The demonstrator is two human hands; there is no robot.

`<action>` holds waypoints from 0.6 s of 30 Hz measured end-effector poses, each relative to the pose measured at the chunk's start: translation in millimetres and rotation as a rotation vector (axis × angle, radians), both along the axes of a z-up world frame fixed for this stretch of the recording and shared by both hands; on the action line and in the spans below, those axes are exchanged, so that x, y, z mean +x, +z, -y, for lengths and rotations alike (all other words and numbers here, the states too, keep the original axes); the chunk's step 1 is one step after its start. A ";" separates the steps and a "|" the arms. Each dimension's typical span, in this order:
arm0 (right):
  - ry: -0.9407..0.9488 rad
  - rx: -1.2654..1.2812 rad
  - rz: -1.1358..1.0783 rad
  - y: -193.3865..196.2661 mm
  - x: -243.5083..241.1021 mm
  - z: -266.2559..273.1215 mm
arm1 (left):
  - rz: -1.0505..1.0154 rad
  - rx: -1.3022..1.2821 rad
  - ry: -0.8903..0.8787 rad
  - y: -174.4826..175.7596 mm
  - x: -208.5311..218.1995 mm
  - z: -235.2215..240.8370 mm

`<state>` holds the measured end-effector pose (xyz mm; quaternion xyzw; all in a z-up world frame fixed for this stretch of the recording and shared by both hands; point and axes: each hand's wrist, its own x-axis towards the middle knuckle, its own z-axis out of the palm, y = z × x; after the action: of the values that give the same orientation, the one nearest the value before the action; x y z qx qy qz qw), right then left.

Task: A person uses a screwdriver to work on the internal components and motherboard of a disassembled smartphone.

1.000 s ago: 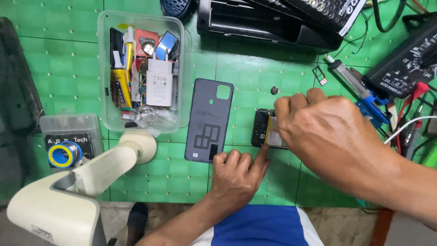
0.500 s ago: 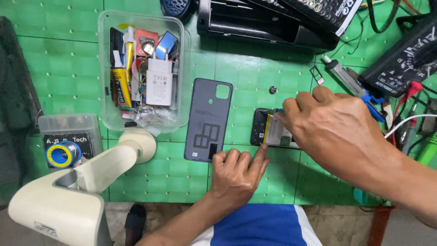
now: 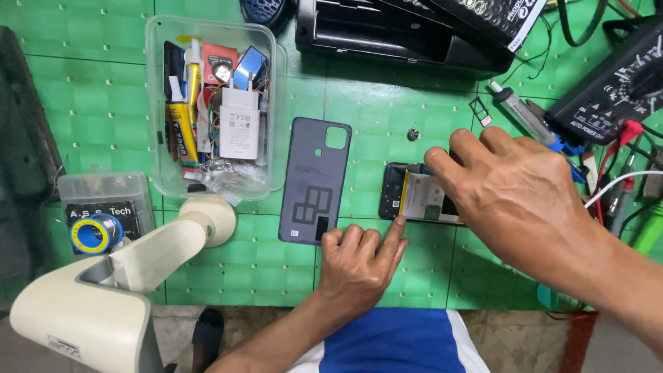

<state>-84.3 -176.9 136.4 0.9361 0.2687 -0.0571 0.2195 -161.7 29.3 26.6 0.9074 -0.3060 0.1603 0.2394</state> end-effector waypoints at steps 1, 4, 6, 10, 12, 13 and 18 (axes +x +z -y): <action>0.001 0.001 0.000 -0.2 -0.3 1.4 | 0.000 0.001 0.001 0.0 0.0 -0.4; 0.010 0.056 0.064 1.4 -0.8 5.0 | 0.000 -0.030 -0.013 1.7 1.2 -1.9; -0.013 0.047 0.075 5.3 -2.1 7.5 | -0.032 -0.091 -0.016 5.3 2.4 -3.0; -0.022 0.021 0.119 8.4 -6.3 21.6 | -0.081 -0.113 0.034 18.0 18.2 -2.2; -0.088 0.055 0.104 7.8 -9.4 27.8 | -0.066 -0.125 0.100 23.1 33.6 1.7; -0.087 0.058 0.108 5.9 -10.7 30.1 | -0.061 -0.122 0.101 22.6 42.9 4.5; -0.165 0.078 0.143 -3.4 -18.2 40.9 | -0.074 -0.081 0.017 13.4 82.8 22.4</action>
<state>-102.5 -217.8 133.0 0.9646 0.1763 0.0023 0.1960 -78.9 6.8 40.0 0.9048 -0.2825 0.1410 0.2859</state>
